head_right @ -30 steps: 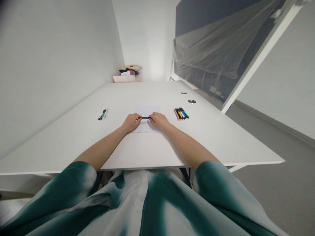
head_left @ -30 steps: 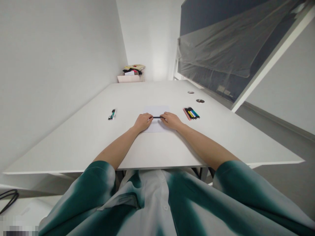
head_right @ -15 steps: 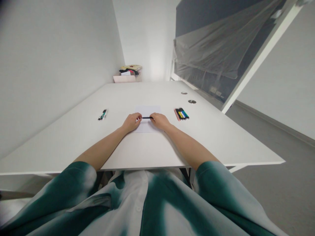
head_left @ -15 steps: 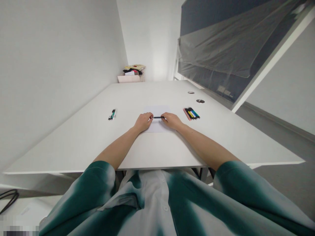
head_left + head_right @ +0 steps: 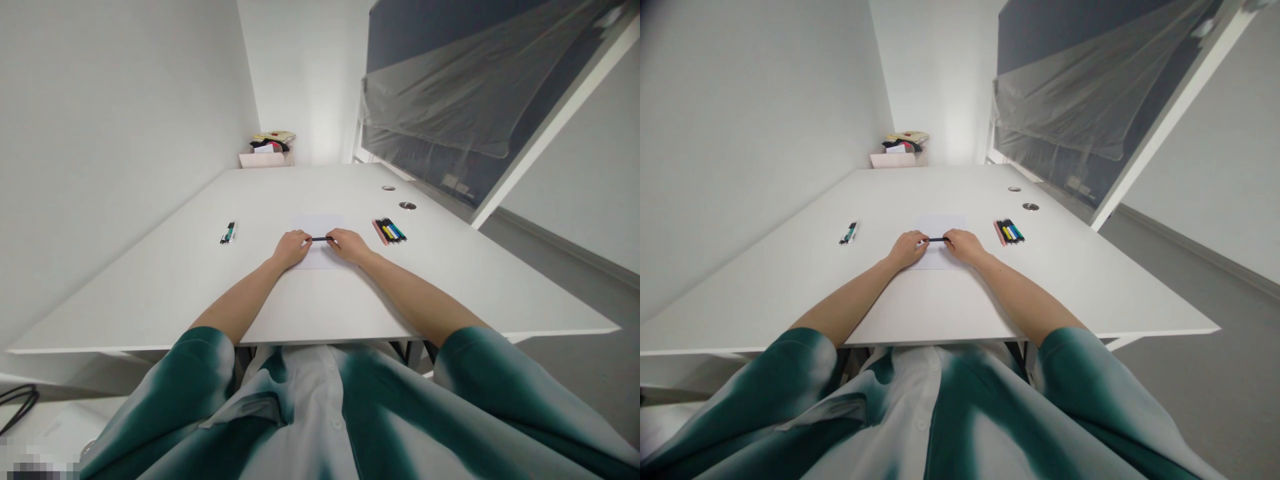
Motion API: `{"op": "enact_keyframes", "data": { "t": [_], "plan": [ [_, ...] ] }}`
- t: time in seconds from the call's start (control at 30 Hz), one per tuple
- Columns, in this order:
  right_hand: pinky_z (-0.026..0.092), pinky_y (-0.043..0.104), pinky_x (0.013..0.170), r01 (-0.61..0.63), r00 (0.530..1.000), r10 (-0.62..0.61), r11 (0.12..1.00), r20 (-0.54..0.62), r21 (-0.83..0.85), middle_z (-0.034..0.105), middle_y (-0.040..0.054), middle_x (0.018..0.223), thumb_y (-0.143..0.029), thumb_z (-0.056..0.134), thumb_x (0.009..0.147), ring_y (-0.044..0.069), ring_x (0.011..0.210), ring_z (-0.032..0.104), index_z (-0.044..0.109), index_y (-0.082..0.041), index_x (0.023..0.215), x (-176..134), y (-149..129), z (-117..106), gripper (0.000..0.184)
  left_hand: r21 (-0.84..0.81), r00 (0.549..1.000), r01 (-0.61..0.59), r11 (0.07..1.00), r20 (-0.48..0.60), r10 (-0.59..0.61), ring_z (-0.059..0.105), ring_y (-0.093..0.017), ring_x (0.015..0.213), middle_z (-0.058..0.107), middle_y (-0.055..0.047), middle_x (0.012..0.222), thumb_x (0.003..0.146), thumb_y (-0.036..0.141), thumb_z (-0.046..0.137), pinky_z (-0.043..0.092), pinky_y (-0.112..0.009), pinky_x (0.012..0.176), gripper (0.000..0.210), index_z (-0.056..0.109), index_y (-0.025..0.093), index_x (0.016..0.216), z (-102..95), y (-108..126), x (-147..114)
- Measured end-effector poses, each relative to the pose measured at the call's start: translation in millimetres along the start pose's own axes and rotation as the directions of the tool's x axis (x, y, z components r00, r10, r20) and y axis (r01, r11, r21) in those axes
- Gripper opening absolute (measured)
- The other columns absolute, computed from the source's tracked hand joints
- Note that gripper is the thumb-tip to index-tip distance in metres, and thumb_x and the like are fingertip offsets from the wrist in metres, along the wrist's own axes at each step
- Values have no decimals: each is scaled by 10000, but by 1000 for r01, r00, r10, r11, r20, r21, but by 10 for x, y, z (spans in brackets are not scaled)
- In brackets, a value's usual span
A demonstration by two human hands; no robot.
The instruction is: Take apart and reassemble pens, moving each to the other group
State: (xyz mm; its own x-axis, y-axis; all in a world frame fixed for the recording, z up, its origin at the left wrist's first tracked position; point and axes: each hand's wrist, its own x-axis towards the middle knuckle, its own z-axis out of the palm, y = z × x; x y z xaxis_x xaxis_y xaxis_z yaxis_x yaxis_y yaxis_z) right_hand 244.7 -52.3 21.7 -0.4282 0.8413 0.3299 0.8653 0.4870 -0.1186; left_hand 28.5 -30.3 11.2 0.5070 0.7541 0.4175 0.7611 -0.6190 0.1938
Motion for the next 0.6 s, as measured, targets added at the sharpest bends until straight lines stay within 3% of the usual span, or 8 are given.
{"op": "enact_keyframes", "data": {
  "t": [0.2, 0.6],
  "plan": [
    [444, 280, 854, 14, 1000, -13, 999, -19, 33, 697, 96, 1154, -223, 466, 986, 200, 1019, 641, 667, -180, 1164, 2, 15, 7, 272, -125, 998, -1, 992, -68, -7, 655, -193, 895, 705, -78, 1032, 927, 263, 519, 505, -361, 898, 275, 637, 171, 1158, 19, -48, 4],
    [443, 291, 857, -7, 1000, 7, 1000, -8, -1, 699, 103, 1140, -229, 452, 990, 210, 1029, 640, 666, -173, 1159, -8, -9, -14, 279, -78, 999, -17, 997, -34, 14, 652, -219, 919, 700, -92, 991, 920, 289, 526, 509, -385, 900, 219, 677, 167, 1020, -5, -19, -10]
  ]
}}
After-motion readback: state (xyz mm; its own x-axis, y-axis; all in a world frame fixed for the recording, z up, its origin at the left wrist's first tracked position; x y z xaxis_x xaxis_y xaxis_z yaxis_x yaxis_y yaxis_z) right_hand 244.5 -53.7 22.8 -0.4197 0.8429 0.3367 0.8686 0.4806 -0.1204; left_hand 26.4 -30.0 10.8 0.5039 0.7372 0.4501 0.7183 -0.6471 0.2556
